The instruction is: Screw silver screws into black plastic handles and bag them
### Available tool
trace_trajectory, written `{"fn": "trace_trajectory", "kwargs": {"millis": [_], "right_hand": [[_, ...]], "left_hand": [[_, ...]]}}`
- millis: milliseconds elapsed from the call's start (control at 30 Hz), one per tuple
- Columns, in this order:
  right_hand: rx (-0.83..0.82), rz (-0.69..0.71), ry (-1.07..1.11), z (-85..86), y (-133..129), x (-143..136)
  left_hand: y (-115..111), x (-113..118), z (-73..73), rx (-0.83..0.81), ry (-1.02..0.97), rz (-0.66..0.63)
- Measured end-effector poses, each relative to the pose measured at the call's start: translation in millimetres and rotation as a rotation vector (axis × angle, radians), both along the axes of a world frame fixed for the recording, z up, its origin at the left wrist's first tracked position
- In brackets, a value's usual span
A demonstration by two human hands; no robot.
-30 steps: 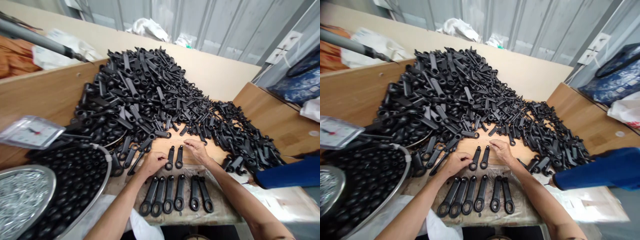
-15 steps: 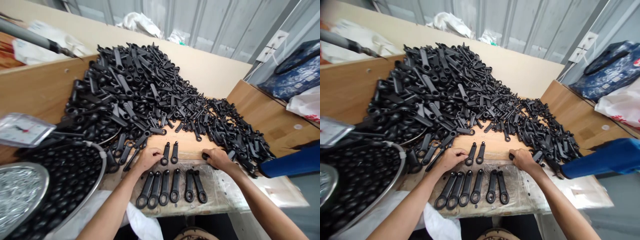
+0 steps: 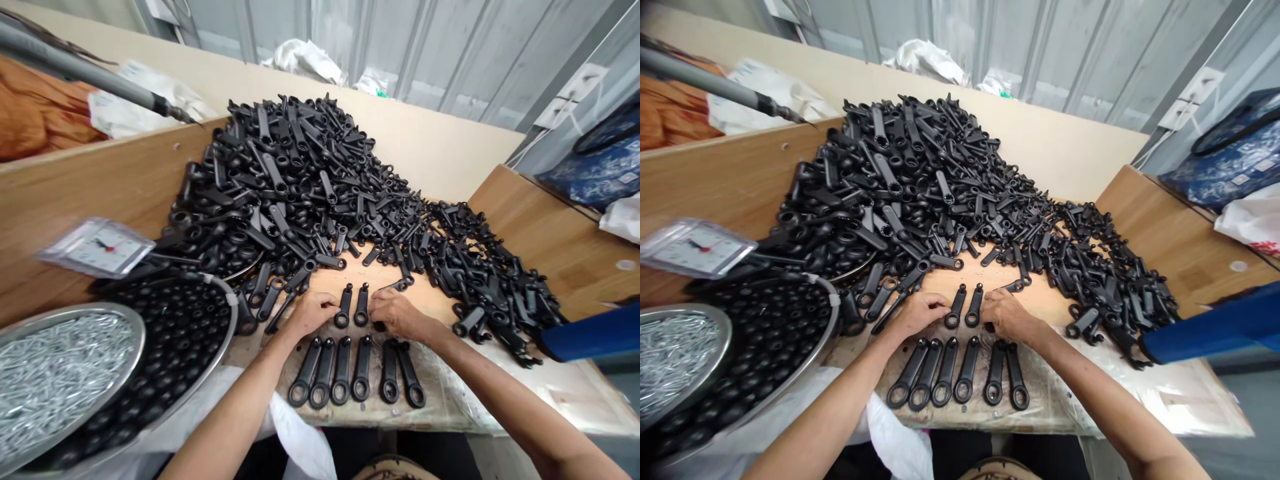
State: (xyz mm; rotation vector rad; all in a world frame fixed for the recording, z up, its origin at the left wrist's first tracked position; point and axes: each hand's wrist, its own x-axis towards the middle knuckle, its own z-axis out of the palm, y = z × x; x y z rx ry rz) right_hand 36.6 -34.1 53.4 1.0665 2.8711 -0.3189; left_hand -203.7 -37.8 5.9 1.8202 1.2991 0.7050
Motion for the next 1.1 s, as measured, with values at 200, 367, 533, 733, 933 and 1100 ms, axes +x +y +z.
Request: {"fn": "trace_trajectory", "kwargs": {"millis": [200,367,533,733,933,1100], "right_hand": [[0.136,-0.427,0.045,3.9,-2.5,29.6],[0.079,-0.589,-0.025,-0.1,-3.7,26.7],[-0.022,-0.498,-0.05,-5.2,-6.7,6.8],[-0.036,-0.404,-0.019,-7.8,-2.6,-7.5],[0.121,-0.516,-0.069,12.3,19.8,2.8],[0.102,-0.513,-0.181,12.3,35.4,5.8]], "left_hand": [[-1.0,0.8,1.1,0.014,-0.008,-0.002],[-1.1,1.8,0.5,0.022,-0.01,0.0],[-1.8,1.8,2.3,0.024,-0.008,0.008],[-1.0,1.7,1.6,0.028,0.001,0.006],[0.6,0.3,-0.3,0.041,0.008,-0.01],[1.8,-0.7,-4.2,0.042,0.026,-0.018]]}}
